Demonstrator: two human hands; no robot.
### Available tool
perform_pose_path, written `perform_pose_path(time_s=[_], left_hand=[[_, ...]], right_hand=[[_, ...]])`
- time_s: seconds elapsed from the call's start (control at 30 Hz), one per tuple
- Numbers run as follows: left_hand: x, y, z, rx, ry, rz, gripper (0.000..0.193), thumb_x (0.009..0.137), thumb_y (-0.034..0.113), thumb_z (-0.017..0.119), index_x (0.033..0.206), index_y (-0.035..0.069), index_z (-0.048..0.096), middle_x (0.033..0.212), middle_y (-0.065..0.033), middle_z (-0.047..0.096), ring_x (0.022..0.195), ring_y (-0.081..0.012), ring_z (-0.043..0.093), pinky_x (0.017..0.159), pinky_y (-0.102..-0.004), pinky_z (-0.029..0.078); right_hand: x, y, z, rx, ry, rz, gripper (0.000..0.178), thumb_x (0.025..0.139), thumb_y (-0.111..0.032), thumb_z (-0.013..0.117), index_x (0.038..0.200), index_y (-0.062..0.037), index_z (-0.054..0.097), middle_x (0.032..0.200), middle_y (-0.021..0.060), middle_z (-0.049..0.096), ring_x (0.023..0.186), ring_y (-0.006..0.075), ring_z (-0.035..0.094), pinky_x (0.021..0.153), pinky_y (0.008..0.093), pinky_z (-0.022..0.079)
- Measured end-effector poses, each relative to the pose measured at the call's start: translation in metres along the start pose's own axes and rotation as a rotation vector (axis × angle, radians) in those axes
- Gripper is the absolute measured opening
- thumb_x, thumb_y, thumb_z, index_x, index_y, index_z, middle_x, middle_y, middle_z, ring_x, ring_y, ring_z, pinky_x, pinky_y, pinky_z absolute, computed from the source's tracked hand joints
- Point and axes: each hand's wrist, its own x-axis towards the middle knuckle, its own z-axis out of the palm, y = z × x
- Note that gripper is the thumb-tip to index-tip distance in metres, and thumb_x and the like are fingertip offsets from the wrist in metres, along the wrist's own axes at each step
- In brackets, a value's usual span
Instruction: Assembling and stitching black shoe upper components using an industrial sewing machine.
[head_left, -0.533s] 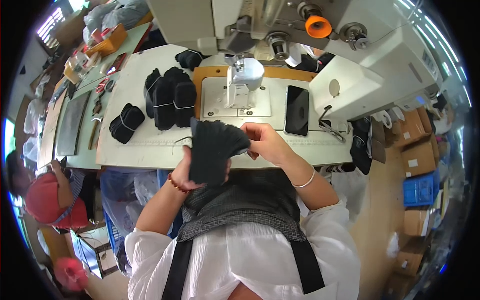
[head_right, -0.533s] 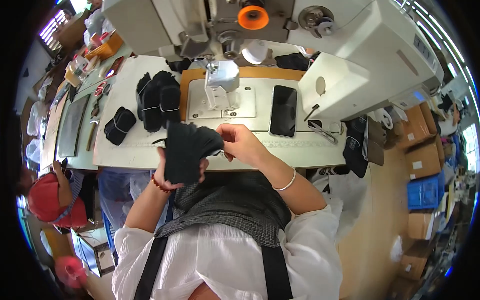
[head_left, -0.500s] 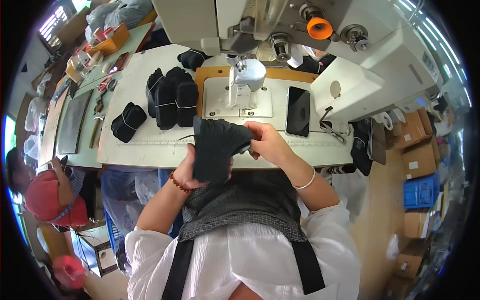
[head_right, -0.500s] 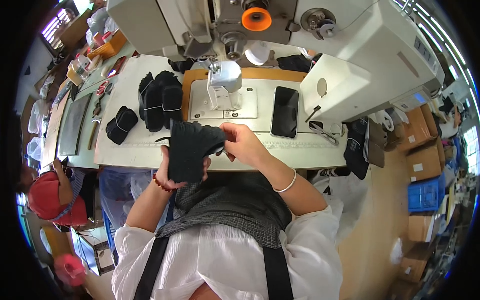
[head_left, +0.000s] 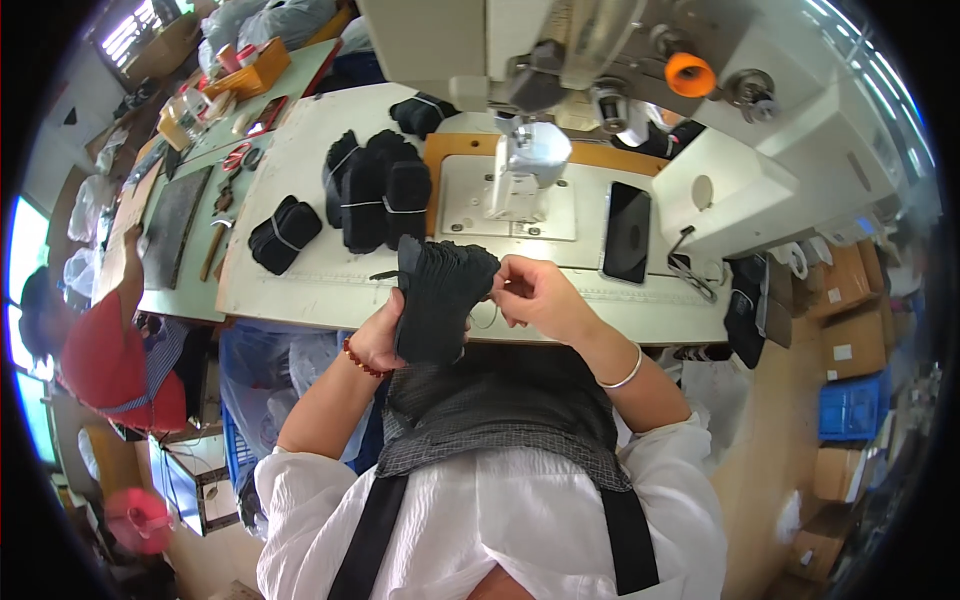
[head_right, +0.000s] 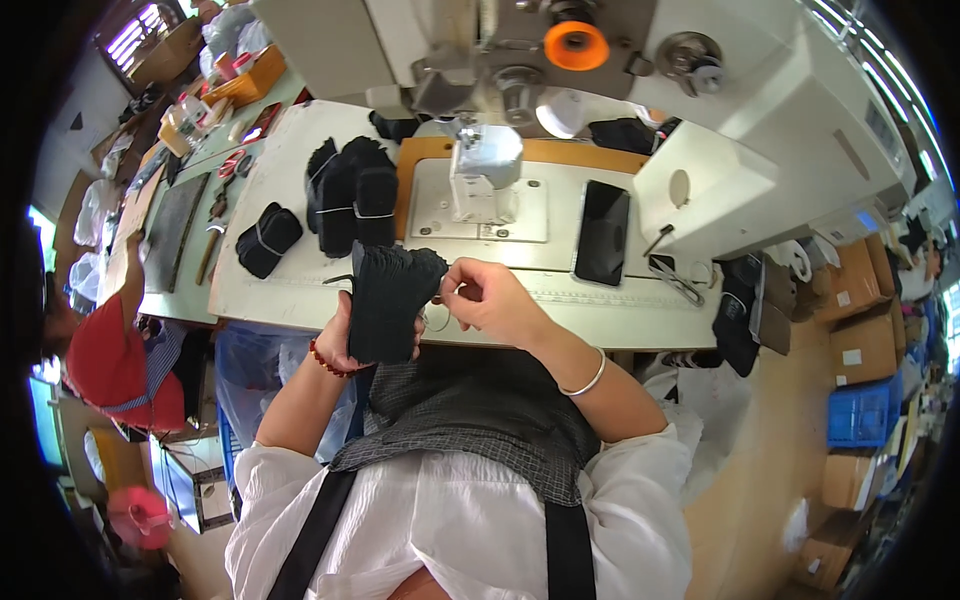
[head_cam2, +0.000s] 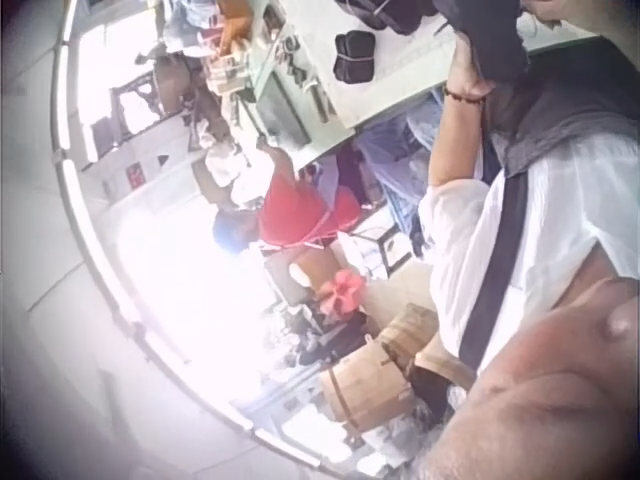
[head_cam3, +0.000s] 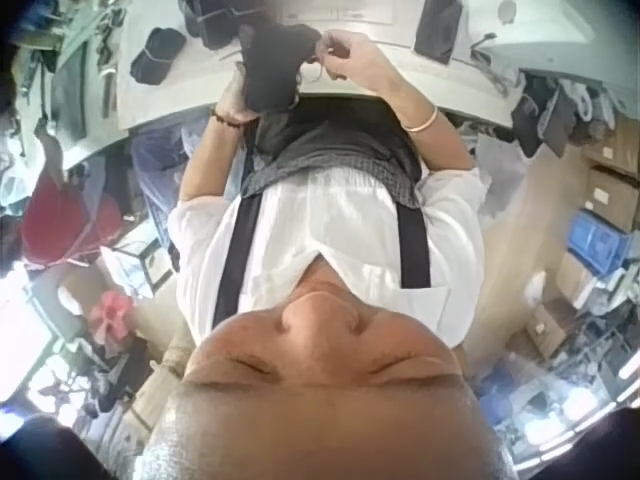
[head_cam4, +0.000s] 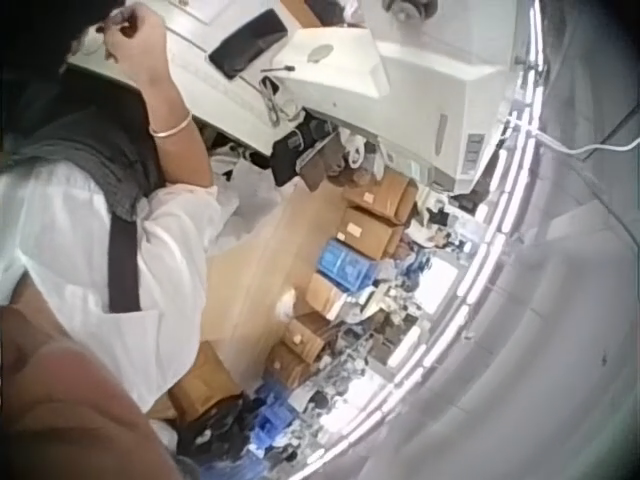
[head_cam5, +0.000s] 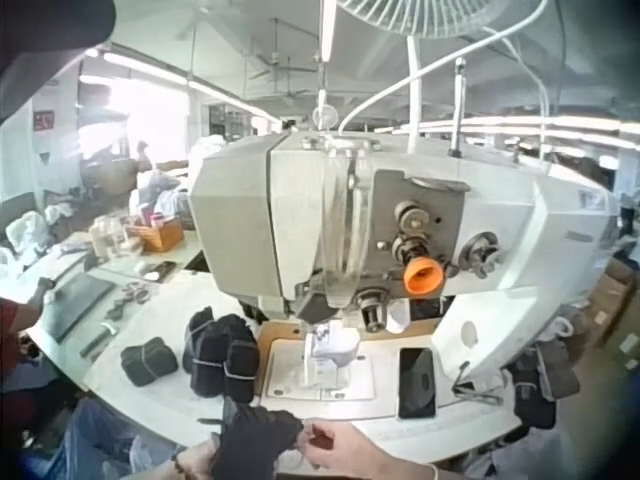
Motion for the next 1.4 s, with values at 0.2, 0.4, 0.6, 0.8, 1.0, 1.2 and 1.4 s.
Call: perform_pose_path(time_s=[0.2,0.4,0.6,0.8,1.0,1.2,1.4], left_hand=[[-0.030,0.011,-0.020,-0.087,-0.161,0.139,0.109,0.078,0.082,0.056,0.148,0.001,0.038,0.121,-0.0198,0.058,0.110,-0.0290,0.061,0.088,-0.0460,0.056],[-0.096,0.033,-0.056,-0.016,-0.087,0.108,0.127,0.056,0.094,0.063,0.148,0.009,0.039,0.108,-0.0178,0.059,0.095,-0.0281,0.061,0.075,-0.0444,0.057],[-0.126,0.069,-0.067,0.230,-0.049,0.218,0.105,0.078,0.079,0.062,0.144,-0.002,0.045,0.130,-0.0224,0.058,0.114,-0.0321,0.062,0.093,-0.0462,0.053],[-0.122,0.112,-0.052,0.297,0.057,0.151,0.091,0.085,0.065,0.069,0.142,-0.002,0.047,0.128,-0.0174,0.061,0.117,-0.0262,0.061,0.099,-0.0423,0.049],[-0.092,0.131,0.028,1.927,0.603,-0.180,0.065,0.068,0.038,0.084,0.115,0.004,0.056,0.102,-0.0180,0.067,0.097,-0.0361,0.067,0.085,-0.0446,0.052],[-0.066,0.120,0.017,2.113,0.790,-0.135,0.072,0.069,0.053,0.083,0.111,0.001,0.055,0.097,-0.0214,0.067,0.094,-0.0373,0.066,0.079,-0.0465,0.053],[-0.096,0.129,-0.026,1.416,0.683,-0.001,0.077,0.070,0.050,0.088,0.120,-0.001,0.061,0.099,-0.0161,0.072,0.093,-0.0265,0.071,0.082,-0.0363,0.055]], right_hand=[[0.027,0.012,0.012,0.828,-0.389,0.298,0.007,0.096,-0.008,0.061,0.093,-0.0018,0.059,0.070,0.0004,0.054,0.054,0.0048,0.039,0.048,0.0224,0.032],[0.047,0.006,0.037,0.099,-0.348,0.140,0.008,0.096,-0.011,0.065,0.095,-0.0025,0.064,0.070,-0.0031,0.058,0.064,0.0063,0.053,0.057,0.0217,0.043],[0.059,0.033,0.100,1.539,-0.528,-0.021,0.058,0.105,-0.041,0.052,0.150,-0.0062,0.042,0.080,0.0007,0.049,0.070,0.0093,0.054,0.111,0.0434,0.042],[0.070,0.013,0.127,1.664,-0.830,-0.012,0.084,0.103,-0.055,0.048,0.162,-0.0262,-0.004,0.102,0.0034,0.050,0.070,0.0090,0.056,0.105,0.0422,0.049],[0.069,-0.036,0.100,0.975,-0.786,0.091,0.080,0.104,-0.033,0.053,0.163,-0.0210,0.000,0.095,0.0230,0.069,0.083,0.0265,0.073,0.083,0.0392,0.060],[0.034,-0.067,0.147,-0.261,-0.521,-0.424,0.073,0.087,-0.017,0.073,0.151,-0.0050,0.039,0.087,0.0121,0.069,0.079,0.0294,0.068,0.075,0.0376,0.053],[0.056,-0.020,0.141,-0.297,-0.035,-0.551,0.027,0.084,-0.005,0.068,0.109,-0.0043,0.061,0.099,0.0103,0.066,0.099,0.0327,0.061,0.093,0.0426,0.044]])
